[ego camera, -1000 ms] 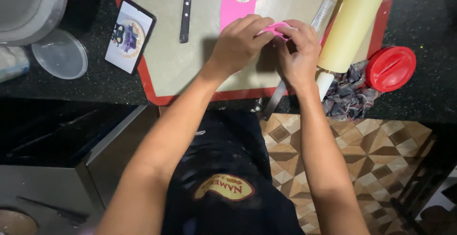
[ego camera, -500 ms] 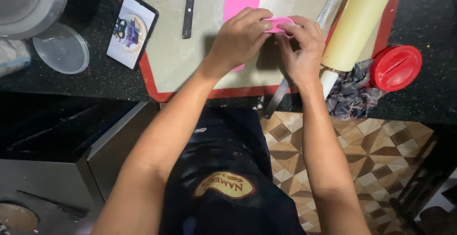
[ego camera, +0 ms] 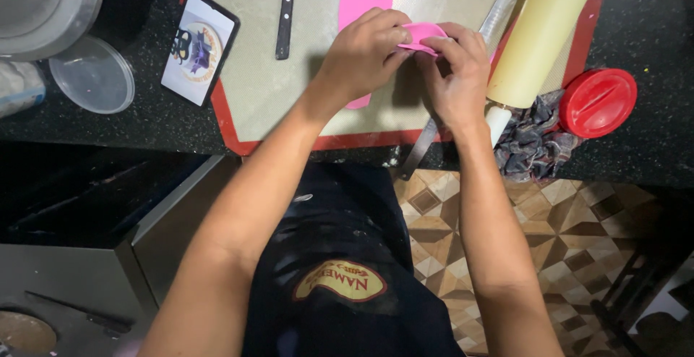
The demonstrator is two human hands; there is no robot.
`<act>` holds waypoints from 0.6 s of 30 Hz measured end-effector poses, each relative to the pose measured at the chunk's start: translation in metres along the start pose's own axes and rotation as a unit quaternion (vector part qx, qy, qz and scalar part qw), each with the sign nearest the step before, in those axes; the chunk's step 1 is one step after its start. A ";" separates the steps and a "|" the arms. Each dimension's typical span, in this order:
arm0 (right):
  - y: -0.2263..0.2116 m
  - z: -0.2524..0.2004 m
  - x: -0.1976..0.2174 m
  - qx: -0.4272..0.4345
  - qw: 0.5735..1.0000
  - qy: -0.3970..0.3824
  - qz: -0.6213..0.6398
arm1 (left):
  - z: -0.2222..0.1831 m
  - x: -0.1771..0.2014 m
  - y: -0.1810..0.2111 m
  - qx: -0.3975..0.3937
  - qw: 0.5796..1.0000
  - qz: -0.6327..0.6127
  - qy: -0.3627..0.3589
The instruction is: The person cuts strips from a sheet of pink fondant on a silicone mat using a knife, then pinches and folds the strips by hand to form loops, assembling them into a fondant bow, referencing a cake image displayed on a tablet.
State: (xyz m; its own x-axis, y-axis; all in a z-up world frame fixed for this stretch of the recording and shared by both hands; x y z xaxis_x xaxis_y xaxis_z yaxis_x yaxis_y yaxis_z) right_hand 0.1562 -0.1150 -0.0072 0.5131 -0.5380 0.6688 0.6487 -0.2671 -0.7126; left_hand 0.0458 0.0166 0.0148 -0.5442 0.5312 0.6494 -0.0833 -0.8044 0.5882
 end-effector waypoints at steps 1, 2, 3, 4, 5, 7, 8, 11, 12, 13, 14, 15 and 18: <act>0.000 0.000 0.000 0.000 1.000 0.000 0.000 | 0.001 0.001 0.000 0.000 1.000 0.000 0.000; 0.000 0.000 0.000 -0.003 1.000 0.000 0.001 | 0.001 0.001 0.000 0.001 1.000 -0.011 -0.003; 0.000 0.000 0.000 -0.005 1.000 0.000 0.002 | 0.001 0.001 -0.001 0.003 1.000 -0.022 -0.007; -0.002 0.001 0.001 -0.005 1.000 0.000 0.001 | 0.002 0.001 -0.001 0.002 1.000 -0.022 -0.007; -0.003 0.001 0.002 -0.007 1.000 0.001 0.000 | 0.003 0.001 -0.001 0.003 1.000 -0.021 -0.009; -0.004 0.001 0.004 -0.009 1.000 0.001 -0.002 | 0.003 0.000 -0.001 0.003 1.000 -0.020 -0.011; -0.004 0.001 0.005 -0.008 1.000 0.002 -0.005 | 0.003 0.000 -0.001 0.004 1.000 -0.021 -0.011; -0.005 0.000 0.007 -0.006 1.000 0.006 -0.009 | 0.003 0.000 0.000 0.005 1.000 -0.016 -0.015; -0.006 0.000 0.007 -0.005 1.000 0.009 -0.010 | 0.003 0.000 0.000 0.004 1.000 -0.011 -0.018; -0.007 -0.001 0.009 -0.005 1.000 0.009 -0.010 | 0.003 0.000 0.000 0.004 1.000 -0.011 -0.018; -0.008 -0.002 0.010 -0.009 1.000 0.013 0.000 | 0.003 -0.001 -0.001 0.011 1.000 -0.009 -0.028; -0.008 -0.003 0.012 -0.014 1.000 0.017 0.010 | 0.003 -0.002 -0.001 0.019 0.999 -0.007 -0.037; -0.004 -0.009 0.013 -0.026 0.999 0.024 0.028 | 0.001 -0.003 -0.001 0.025 0.999 -0.003 -0.042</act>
State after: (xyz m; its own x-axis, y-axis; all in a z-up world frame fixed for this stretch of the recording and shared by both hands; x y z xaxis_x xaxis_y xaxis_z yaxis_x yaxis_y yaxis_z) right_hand 0.1552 -0.1280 0.0021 0.5197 -0.5902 0.6176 0.5892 -0.2759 -0.7594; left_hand 0.0482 0.0160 0.0121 -0.4716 0.5584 0.6825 -0.0435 -0.7878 0.6144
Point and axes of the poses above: each hand's wrist, its own z-axis towards the middle knuckle, its own x-axis out of the back of the hand, y = z × x, the point moved 6 cm from there along z, towards the middle knuckle, and after that the axes turned 5 degrees about -x, right-handed, at the moved point
